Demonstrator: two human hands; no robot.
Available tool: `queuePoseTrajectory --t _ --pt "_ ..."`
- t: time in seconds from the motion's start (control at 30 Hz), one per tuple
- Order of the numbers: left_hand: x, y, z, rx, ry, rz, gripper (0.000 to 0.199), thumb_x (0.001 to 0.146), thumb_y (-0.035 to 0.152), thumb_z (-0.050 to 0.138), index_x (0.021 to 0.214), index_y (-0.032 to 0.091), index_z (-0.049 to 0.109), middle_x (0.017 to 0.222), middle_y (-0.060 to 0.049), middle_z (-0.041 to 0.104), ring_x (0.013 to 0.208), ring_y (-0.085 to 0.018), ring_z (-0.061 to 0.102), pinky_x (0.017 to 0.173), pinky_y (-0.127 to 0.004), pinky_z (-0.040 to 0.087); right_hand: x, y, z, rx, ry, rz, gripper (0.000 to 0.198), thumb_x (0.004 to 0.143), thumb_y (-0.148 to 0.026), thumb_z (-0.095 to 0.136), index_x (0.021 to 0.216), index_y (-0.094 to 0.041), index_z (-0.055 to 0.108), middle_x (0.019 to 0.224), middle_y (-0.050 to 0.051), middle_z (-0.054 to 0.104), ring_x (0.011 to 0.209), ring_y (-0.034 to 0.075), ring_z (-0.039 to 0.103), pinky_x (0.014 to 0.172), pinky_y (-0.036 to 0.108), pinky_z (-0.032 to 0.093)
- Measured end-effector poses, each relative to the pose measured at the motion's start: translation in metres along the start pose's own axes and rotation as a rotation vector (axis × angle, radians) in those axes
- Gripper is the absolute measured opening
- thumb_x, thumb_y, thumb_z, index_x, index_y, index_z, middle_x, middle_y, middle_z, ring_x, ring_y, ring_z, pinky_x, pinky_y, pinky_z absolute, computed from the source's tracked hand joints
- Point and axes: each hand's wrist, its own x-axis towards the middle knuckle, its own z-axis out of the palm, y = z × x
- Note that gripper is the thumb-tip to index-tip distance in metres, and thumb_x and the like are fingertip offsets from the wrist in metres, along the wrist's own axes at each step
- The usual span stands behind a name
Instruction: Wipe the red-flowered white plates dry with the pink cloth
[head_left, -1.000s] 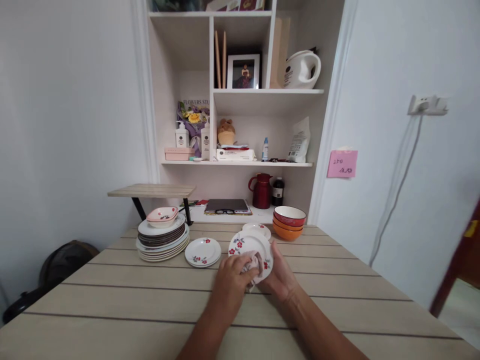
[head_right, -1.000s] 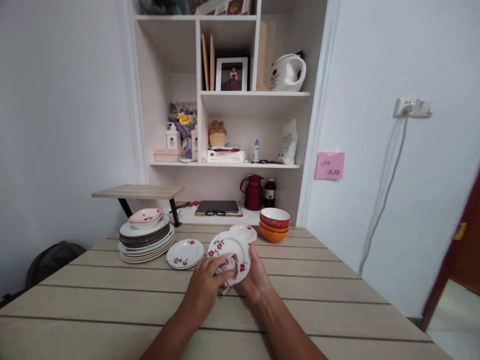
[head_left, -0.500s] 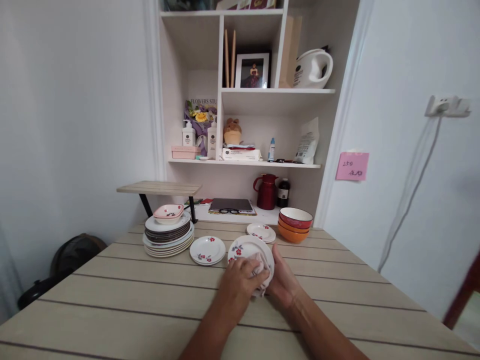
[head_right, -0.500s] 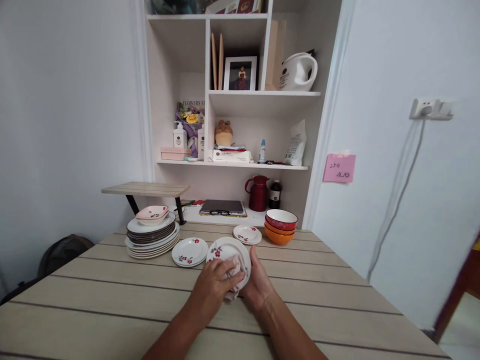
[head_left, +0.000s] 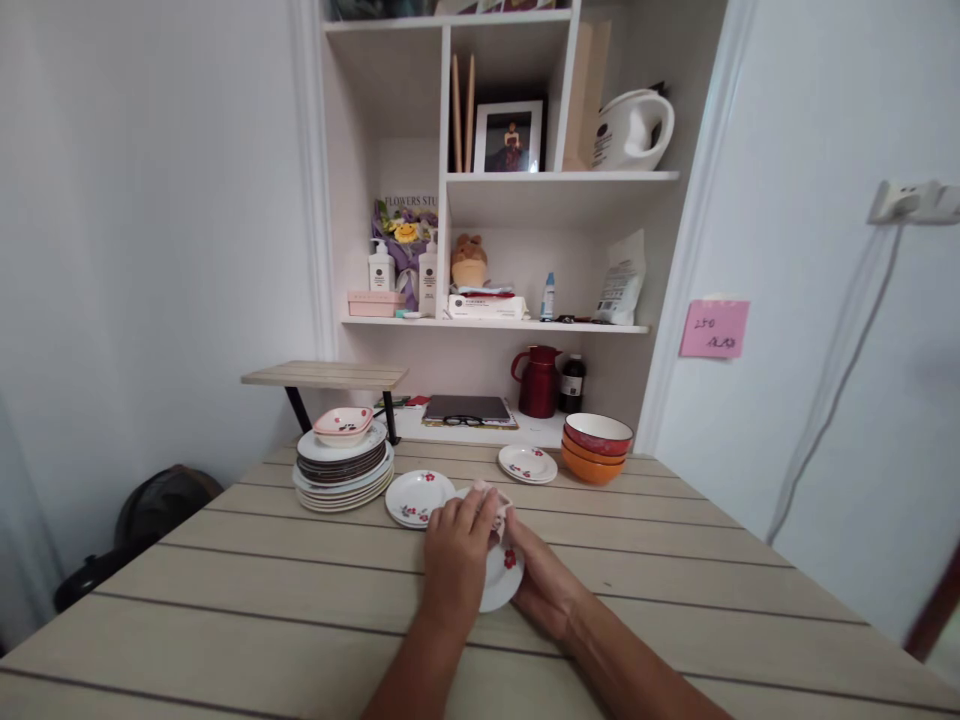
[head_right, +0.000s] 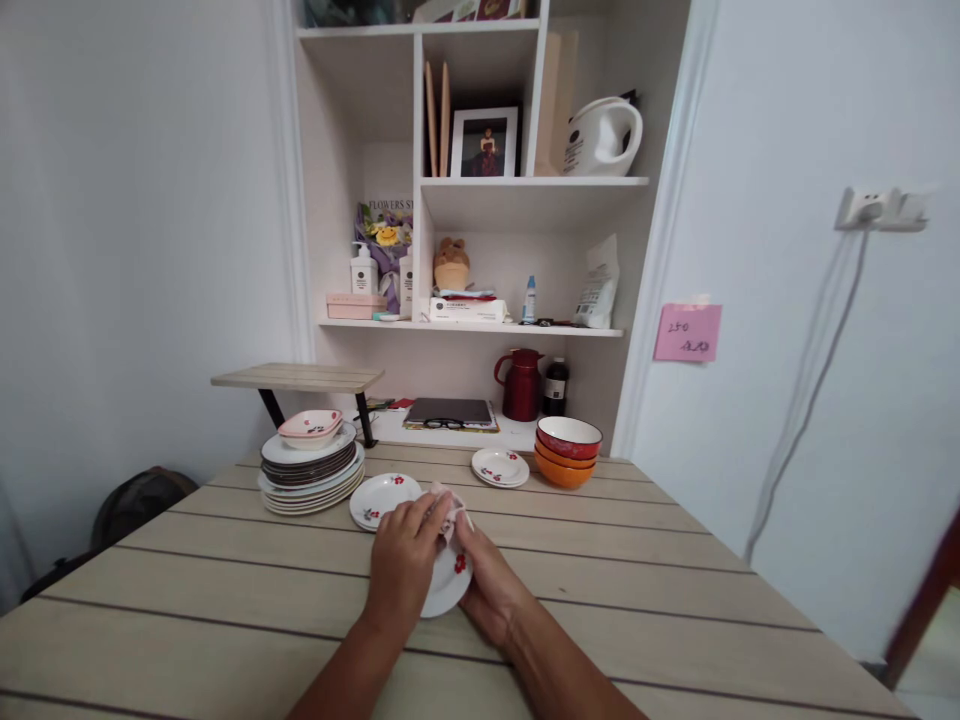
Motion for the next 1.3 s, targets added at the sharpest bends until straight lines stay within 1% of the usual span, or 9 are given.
queuePoseTrajectory --t 0.1,0.23,0.53,0.63,0.73,0.87,1.03,1.17,1.3 --pt "0.0 -0.003 0.001 0.058 -0.025 -0.061 0.041 0.087 0.015 0.06 0.127 0.022 0.056 0.118 -0.005 0.067 0.096 -0.02 0.06 0.078 -0.037 0.045 0.0 0.0 0.001 -0.094 0.007 -0.104 0.046 0.082 -0.037 0.07 0.122 -0.017 0.06 0.106 0.008 0.074 0.089 0.019 0.068 0.085 0.033 0.049" --pt "0.0 -0.009 0.002 0.144 -0.076 -0.164 0.042 0.087 0.008 0.052 0.127 0.019 0.056 0.115 -0.007 0.067 0.098 -0.021 0.061 0.08 -0.037 0.046 0.002 -0.005 -0.001 -0.059 0.072 -0.125 0.043 0.084 -0.041 0.067 0.119 -0.016 0.061 0.1 0.009 0.076 0.083 0.021 0.069 0.085 0.038 0.051" --pt "-0.002 -0.016 0.001 0.057 -0.392 -0.341 0.036 0.086 0.002 0.042 0.109 0.016 0.066 0.095 -0.008 0.067 0.089 -0.023 0.064 0.08 -0.036 0.047 0.009 -0.026 -0.019 0.068 0.141 -0.221 0.048 0.088 -0.05 0.057 0.124 -0.02 0.06 0.117 0.007 0.071 0.114 0.023 0.062 0.104 0.041 0.042" --pt "-0.003 -0.014 0.004 -0.011 -0.378 -0.366 0.04 0.084 -0.001 0.04 0.111 0.018 0.063 0.098 -0.007 0.066 0.089 -0.022 0.064 0.077 -0.033 0.047 0.01 -0.029 -0.021 0.119 0.134 -0.2 0.046 0.088 -0.051 0.056 0.121 -0.019 0.063 0.115 0.006 0.072 0.114 0.023 0.062 0.106 0.042 0.04" --pt "-0.005 -0.014 0.007 -0.068 -0.242 -0.39 0.049 0.084 0.001 0.044 0.129 0.02 0.05 0.115 -0.008 0.062 0.095 -0.02 0.063 0.076 -0.031 0.049 0.011 -0.027 -0.018 0.171 0.085 -0.14 0.048 0.089 -0.053 0.053 0.117 -0.016 0.065 0.112 0.008 0.073 0.114 0.024 0.062 0.106 0.042 0.04" --pt "-0.006 -0.012 0.007 -0.101 -0.076 -0.143 0.065 0.083 0.007 0.055 0.142 0.027 0.036 0.131 -0.012 0.049 0.109 -0.022 0.058 0.086 -0.035 0.05 0.009 -0.025 -0.013 0.201 -0.005 -0.043 0.052 0.089 -0.055 0.051 0.119 -0.013 0.063 0.111 0.012 0.073 0.111 0.025 0.063 0.103 0.043 0.043" --pt "-0.003 0.0 0.008 -0.114 -0.078 0.301 0.046 0.086 0.015 0.057 0.127 0.035 0.054 0.122 -0.007 0.056 0.108 -0.023 0.056 0.089 -0.039 0.05 0.008 -0.026 -0.014 0.247 0.05 -0.009 0.047 0.091 -0.051 0.051 0.108 -0.01 0.067 0.102 0.012 0.075 0.097 0.022 0.068 0.095 0.036 0.049" --pt "-0.005 0.004 0.013 -0.152 -0.216 0.252 0.034 0.085 0.015 0.058 0.116 0.029 0.062 0.105 -0.004 0.063 0.091 -0.02 0.059 0.076 -0.033 0.052 0.011 -0.026 -0.021 0.215 0.087 -0.037 0.048 0.092 -0.051 0.05 0.106 -0.009 0.067 0.094 0.012 0.075 0.09 0.021 0.07 0.09 0.033 0.051" --pt "-0.008 -0.002 0.013 -0.319 -0.41 0.059 0.045 0.079 0.006 0.058 0.12 0.027 0.06 0.107 -0.003 0.062 0.098 -0.018 0.059 0.083 -0.029 0.051 0.012 -0.023 -0.024 0.132 0.06 -0.051 0.055 0.09 -0.056 0.05 0.108 -0.007 0.066 0.095 0.014 0.075 0.091 0.023 0.069 0.086 0.035 0.051"
